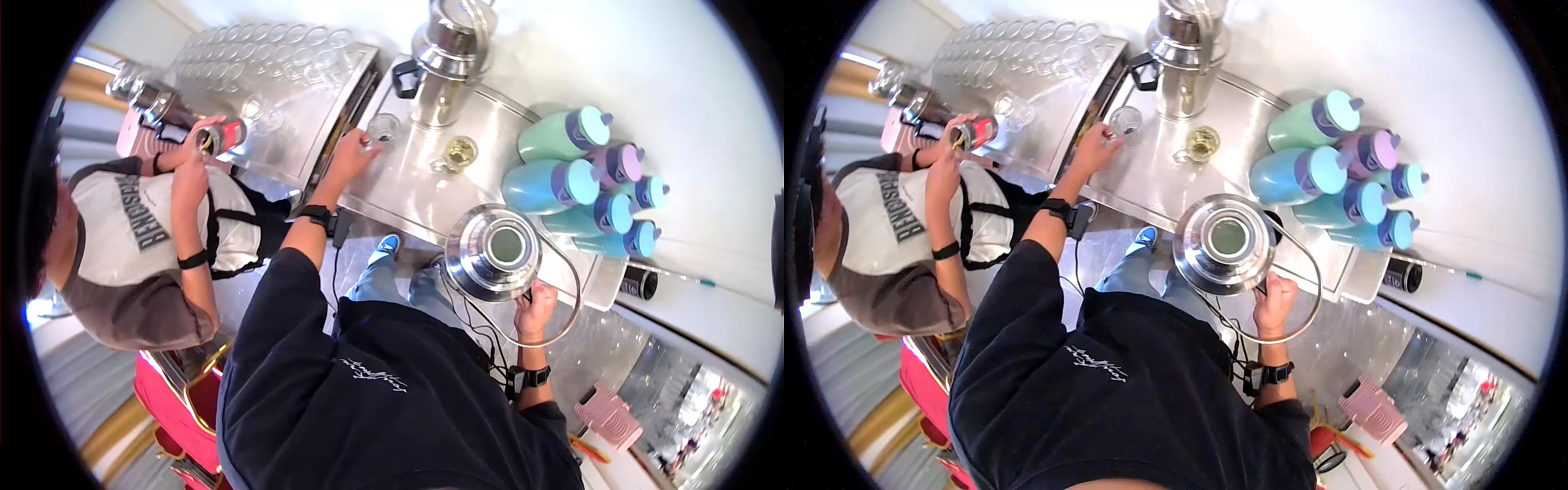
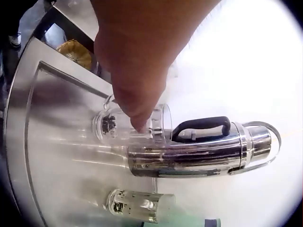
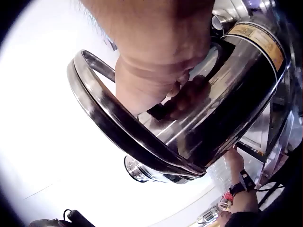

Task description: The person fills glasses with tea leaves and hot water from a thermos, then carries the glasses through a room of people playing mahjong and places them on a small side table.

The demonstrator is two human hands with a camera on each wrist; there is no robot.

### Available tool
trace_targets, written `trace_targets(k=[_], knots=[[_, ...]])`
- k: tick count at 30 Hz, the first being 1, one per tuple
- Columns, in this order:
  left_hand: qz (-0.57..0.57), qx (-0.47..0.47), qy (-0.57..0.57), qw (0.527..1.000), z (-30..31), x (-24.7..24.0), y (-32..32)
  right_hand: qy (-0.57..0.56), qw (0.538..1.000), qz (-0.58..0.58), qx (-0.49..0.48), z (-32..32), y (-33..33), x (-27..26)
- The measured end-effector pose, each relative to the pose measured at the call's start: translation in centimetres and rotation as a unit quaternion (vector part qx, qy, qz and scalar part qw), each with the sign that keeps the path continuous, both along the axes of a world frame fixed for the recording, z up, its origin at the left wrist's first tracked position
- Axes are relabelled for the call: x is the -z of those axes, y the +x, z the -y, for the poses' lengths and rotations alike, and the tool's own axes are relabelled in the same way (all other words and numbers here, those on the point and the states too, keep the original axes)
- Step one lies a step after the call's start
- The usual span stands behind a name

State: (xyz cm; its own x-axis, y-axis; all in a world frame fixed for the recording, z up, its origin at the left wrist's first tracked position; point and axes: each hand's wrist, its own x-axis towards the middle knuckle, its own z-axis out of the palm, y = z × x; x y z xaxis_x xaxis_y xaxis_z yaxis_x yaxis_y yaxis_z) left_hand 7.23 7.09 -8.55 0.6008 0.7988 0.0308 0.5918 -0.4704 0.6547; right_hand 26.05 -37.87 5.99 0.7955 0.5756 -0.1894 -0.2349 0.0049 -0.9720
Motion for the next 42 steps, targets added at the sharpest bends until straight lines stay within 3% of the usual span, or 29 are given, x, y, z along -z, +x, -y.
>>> trace_targets(k=[4,11,16,22,23,25,28,42], knots=[[0.002,0.004,-0.131,0.991,0.3,1.8,-0.6,-0.030,0.999,0.022,-0.026,0.5,-0.1,0.4],[0.142,-0.090,-0.151,0.974,4.6,0.8,-3.3,-0.060,0.990,0.100,-0.075,-0.8,-0.7,-1.1],[0.165,-0.050,-0.110,0.979,9.9,-10.7,-6.1,-0.075,0.991,0.081,-0.073,-1.5,-0.9,-1.3],[0.189,0.084,-0.161,0.965,15.2,-18.1,-7.2,-0.056,0.994,0.072,-0.066,-2.0,-0.8,-0.9],[0.222,0.097,-0.186,0.952,15.8,-18.4,-6.9,-0.059,0.993,0.073,-0.064,-2.1,-0.8,-0.9],[0.151,0.114,-0.151,0.970,16.5,-19.5,-6.5,-0.054,0.994,0.069,-0.070,-2.4,-0.8,-1.1],[0.199,0.102,-0.171,0.960,17.2,-19.1,-6.0,-0.048,0.994,0.069,-0.077,-2.4,-0.7,-0.8],[0.159,0.092,-0.112,0.977,16.1,-21.1,-6.5,-0.070,0.989,0.091,-0.091,-3.4,-1.0,-1.3]])
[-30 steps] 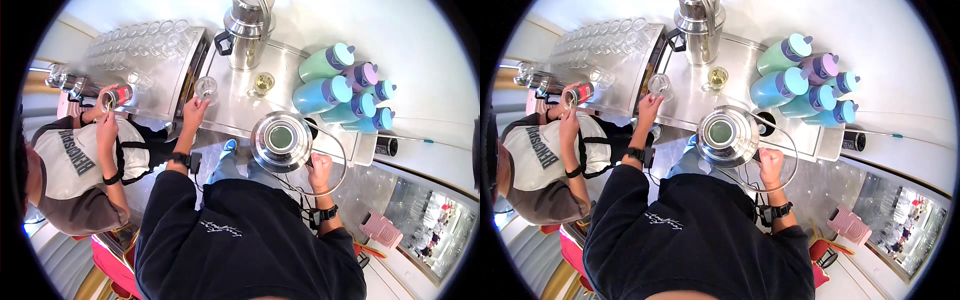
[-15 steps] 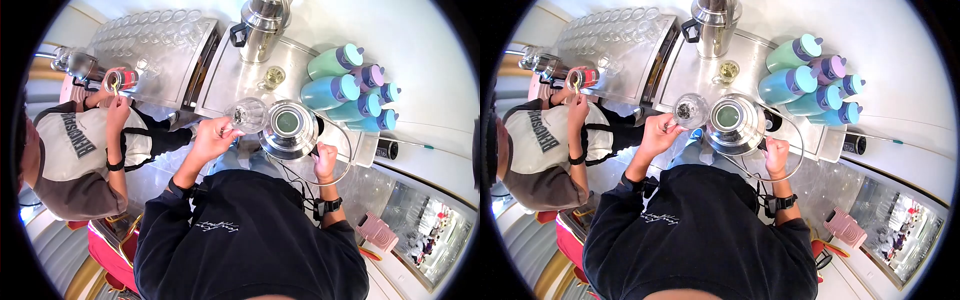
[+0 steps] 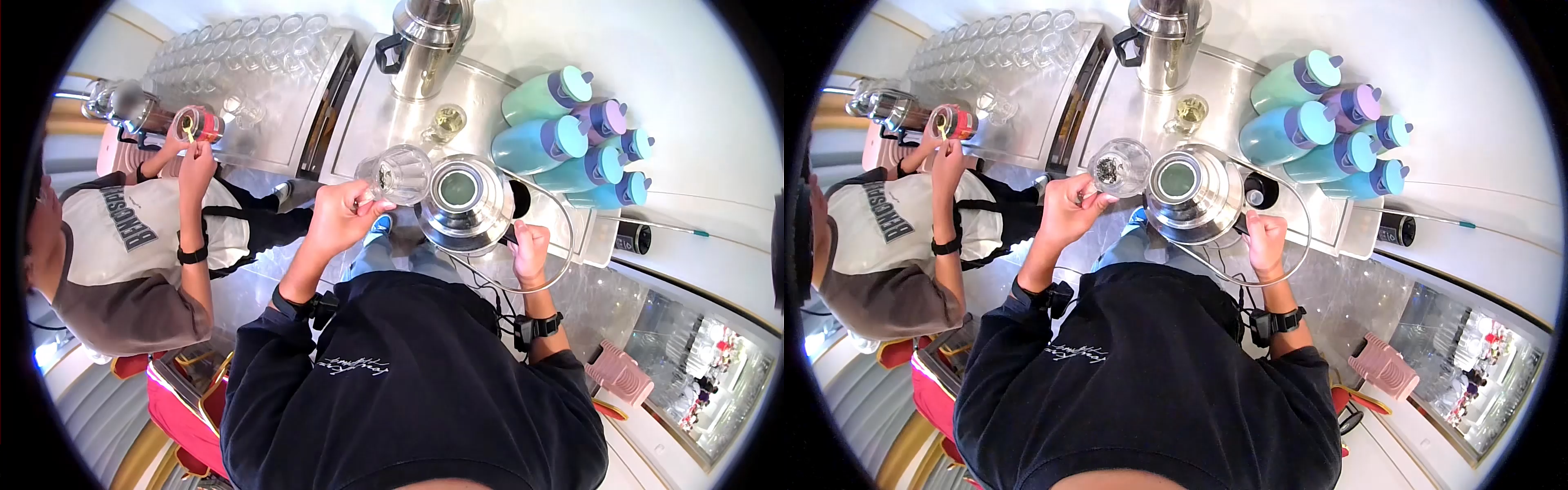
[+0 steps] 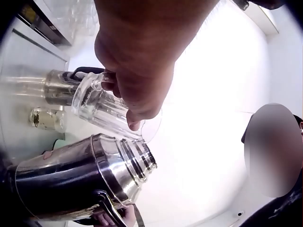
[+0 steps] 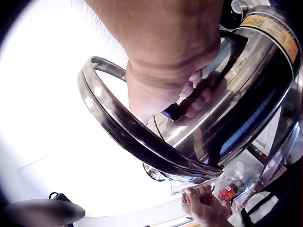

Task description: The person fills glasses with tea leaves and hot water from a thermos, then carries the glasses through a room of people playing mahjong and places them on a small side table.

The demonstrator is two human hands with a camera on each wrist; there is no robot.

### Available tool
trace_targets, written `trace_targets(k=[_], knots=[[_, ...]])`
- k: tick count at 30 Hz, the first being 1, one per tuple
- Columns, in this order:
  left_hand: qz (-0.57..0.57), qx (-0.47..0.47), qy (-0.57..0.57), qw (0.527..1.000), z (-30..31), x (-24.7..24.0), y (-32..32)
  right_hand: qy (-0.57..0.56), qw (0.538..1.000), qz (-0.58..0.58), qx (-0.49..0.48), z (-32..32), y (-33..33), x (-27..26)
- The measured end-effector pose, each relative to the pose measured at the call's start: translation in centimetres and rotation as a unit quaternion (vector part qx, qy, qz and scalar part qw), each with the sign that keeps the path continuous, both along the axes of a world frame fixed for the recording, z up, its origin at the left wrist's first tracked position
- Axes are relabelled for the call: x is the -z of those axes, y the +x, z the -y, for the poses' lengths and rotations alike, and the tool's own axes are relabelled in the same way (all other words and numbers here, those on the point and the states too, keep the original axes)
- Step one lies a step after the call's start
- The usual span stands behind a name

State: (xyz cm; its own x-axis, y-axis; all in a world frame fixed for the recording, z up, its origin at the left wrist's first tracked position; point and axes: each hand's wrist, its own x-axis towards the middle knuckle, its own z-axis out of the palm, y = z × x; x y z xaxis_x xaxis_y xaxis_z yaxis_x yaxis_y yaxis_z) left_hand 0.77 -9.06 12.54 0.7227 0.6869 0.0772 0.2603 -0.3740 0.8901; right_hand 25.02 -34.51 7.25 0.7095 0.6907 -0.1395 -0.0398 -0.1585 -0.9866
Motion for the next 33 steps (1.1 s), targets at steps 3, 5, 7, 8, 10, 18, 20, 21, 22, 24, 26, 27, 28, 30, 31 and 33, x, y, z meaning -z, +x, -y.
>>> trace_targets(k=[3,5,7,8,10,18,20,21,22,24,26,27,28,30,31,33], knots=[[-0.001,-0.001,-0.001,1.000,-0.4,0.1,-0.5,-0.013,1.000,0.005,-0.013,-0.6,-0.2,-0.5],[0.001,0.002,-0.002,1.000,-0.8,0.2,-1.1,-0.017,1.000,0.011,-0.022,-0.9,-0.5,-0.7],[0.007,0.006,0.001,1.000,-1.3,0.5,-1.8,-0.026,0.999,-0.005,-0.024,-1.4,-0.8,-1.0],[0.007,0.003,0.007,1.000,-1.6,0.6,-2.1,-0.030,0.999,-0.013,-0.026,-1.7,-1.0,-1.2],[0.007,-0.005,0.015,1.000,-2.0,0.8,-2.5,-0.039,0.999,0.017,-0.031,-2.3,-1.3,-1.8],[0.002,-0.015,-0.020,1.000,-3.3,2.4,-4.5,-0.072,0.993,0.063,-0.065,-4.0,-2.1,-2.5],[0.000,-0.012,-0.004,1.000,-3.6,2.6,-4.8,-0.082,0.989,0.102,-0.074,-4.4,-2.2,-2.9],[0.001,-0.009,0.004,1.000,-3.8,2.7,-5.0,-0.088,0.988,0.103,-0.073,-4.5,-2.3,-2.9],[0.002,-0.006,0.014,1.000,-4.1,2.9,-5.2,-0.095,0.988,0.103,-0.072,-4.5,-2.4,-2.7],[-0.012,-0.002,-0.004,1.000,-4.4,3.5,-5.4,-0.112,0.985,0.106,-0.071,-4.6,-2.5,-2.8],[-0.019,0.002,-0.016,1.000,-4.6,4.1,-5.5,-0.134,0.982,0.112,-0.075,-4.7,-2.5,-3.1],[-0.019,0.004,-0.020,1.000,-4.7,4.4,-5.6,-0.147,0.978,0.124,-0.078,-4.8,-2.5,-3.3],[-0.019,0.006,-0.024,1.000,-4.7,4.7,-5.5,-0.160,0.974,0.136,-0.081,-4.9,-2.5,-3.5],[-0.017,0.006,-0.034,0.999,-4.8,5.6,-5.5,-0.175,0.970,0.146,-0.084,-5.0,-2.4,-3.7],[-0.016,0.008,-0.039,0.999,-4.8,6.0,-5.4,-0.179,0.970,0.144,-0.085,-4.9,-2.4,-3.8],[-0.006,0.014,-0.045,0.999,-4.9,7.1,-5.2,-0.198,0.965,0.150,-0.087,-5.0,-2.3,-4.0]])
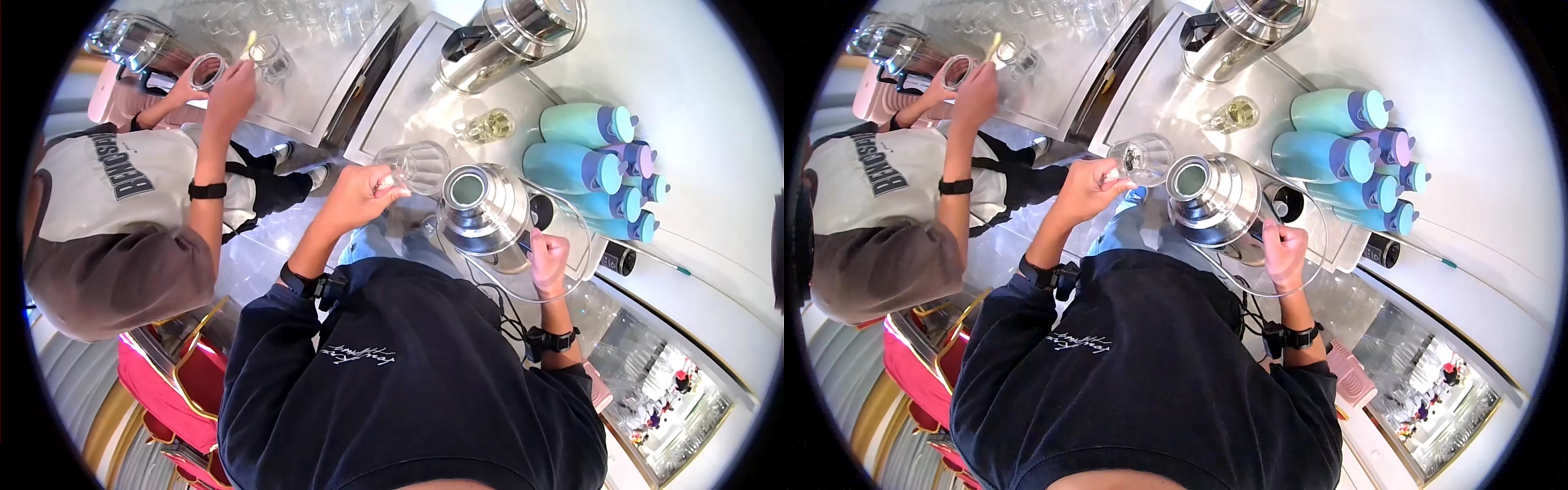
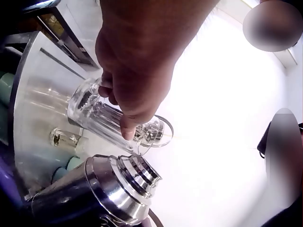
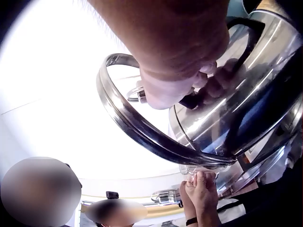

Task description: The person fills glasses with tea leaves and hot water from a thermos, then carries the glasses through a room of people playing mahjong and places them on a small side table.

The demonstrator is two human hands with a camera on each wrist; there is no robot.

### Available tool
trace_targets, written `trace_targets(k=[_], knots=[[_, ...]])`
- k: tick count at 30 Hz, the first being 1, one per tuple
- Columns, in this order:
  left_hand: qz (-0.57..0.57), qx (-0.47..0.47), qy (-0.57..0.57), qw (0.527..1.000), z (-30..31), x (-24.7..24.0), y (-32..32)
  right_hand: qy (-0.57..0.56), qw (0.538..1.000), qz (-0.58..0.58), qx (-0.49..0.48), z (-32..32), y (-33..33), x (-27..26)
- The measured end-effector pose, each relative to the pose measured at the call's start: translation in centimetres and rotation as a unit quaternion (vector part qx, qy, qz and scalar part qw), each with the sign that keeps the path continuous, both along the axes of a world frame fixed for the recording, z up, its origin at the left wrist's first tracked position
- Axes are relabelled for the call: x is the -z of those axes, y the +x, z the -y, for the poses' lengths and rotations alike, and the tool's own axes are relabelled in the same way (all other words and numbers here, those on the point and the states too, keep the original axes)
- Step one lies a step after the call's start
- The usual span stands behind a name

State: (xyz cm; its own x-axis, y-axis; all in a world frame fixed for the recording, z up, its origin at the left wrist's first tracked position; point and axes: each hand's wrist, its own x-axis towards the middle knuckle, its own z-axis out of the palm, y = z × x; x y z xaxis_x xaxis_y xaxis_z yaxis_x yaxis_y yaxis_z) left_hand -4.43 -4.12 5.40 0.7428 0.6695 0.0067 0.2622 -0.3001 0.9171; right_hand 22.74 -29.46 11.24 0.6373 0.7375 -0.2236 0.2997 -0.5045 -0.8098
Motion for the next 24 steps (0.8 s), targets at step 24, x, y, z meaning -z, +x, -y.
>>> trace_targets(k=[24], knots=[[0.016,0.057,-0.050,0.997,0.4,6.4,2.6,-0.137,0.982,0.126,-0.035,-1.5,0.8,-2.0]])
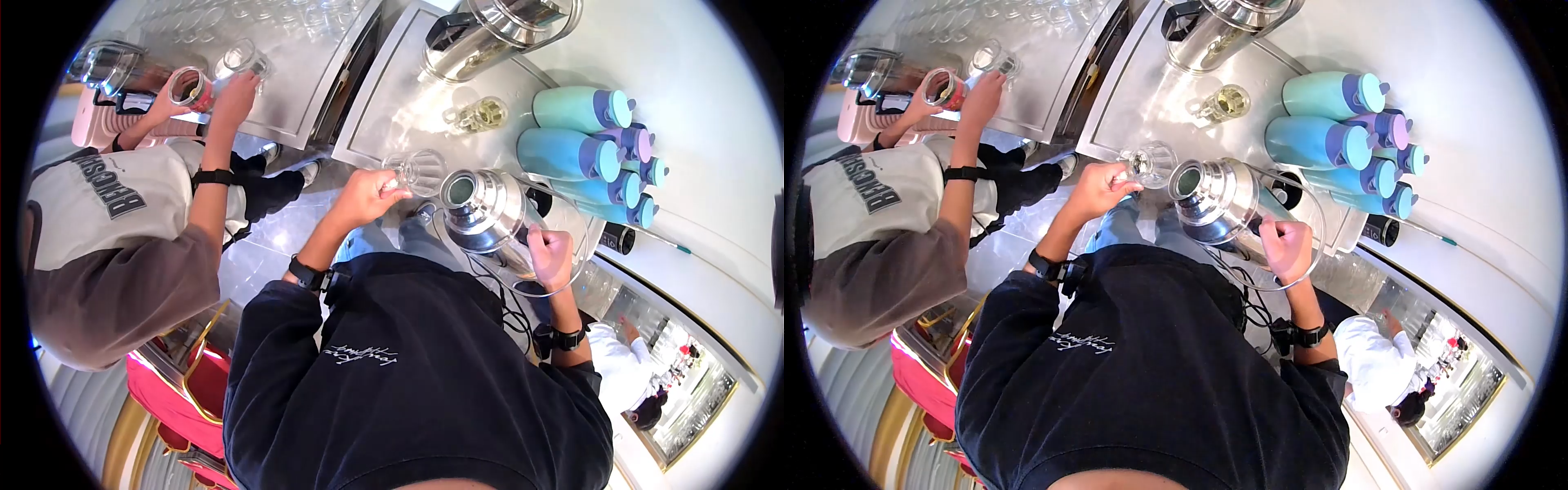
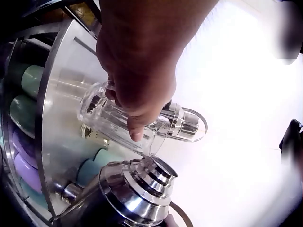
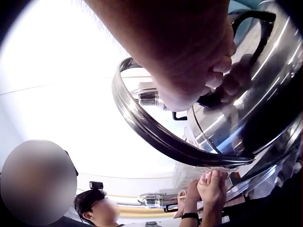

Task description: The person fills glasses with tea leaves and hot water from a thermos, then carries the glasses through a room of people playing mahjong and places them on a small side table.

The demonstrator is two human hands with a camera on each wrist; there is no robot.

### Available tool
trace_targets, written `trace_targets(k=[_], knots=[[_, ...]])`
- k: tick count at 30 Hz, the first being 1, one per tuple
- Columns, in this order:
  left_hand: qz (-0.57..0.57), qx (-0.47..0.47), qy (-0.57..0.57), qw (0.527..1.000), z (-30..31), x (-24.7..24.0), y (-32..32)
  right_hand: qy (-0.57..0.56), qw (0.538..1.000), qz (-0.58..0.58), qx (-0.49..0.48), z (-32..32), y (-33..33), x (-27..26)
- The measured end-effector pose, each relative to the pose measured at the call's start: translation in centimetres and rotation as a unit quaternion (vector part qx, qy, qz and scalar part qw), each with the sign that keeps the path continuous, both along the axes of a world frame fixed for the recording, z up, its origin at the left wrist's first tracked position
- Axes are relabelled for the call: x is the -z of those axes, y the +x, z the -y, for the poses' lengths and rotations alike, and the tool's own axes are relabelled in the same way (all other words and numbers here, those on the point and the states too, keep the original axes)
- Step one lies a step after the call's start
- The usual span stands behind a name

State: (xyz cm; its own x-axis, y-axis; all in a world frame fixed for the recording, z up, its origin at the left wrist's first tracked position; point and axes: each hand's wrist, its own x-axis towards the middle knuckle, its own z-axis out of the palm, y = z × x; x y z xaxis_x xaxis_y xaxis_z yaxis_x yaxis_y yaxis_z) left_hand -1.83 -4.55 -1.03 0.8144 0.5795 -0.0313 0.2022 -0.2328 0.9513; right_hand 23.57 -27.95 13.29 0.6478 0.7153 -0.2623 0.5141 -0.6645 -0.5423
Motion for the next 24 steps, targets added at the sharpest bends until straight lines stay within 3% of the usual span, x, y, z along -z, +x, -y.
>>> trace_targets(k=[24], knots=[[-0.002,0.011,-0.006,1.000,1.1,1.0,2.0,-0.049,0.998,0.036,-0.024,1.0,0.9,0.2]])
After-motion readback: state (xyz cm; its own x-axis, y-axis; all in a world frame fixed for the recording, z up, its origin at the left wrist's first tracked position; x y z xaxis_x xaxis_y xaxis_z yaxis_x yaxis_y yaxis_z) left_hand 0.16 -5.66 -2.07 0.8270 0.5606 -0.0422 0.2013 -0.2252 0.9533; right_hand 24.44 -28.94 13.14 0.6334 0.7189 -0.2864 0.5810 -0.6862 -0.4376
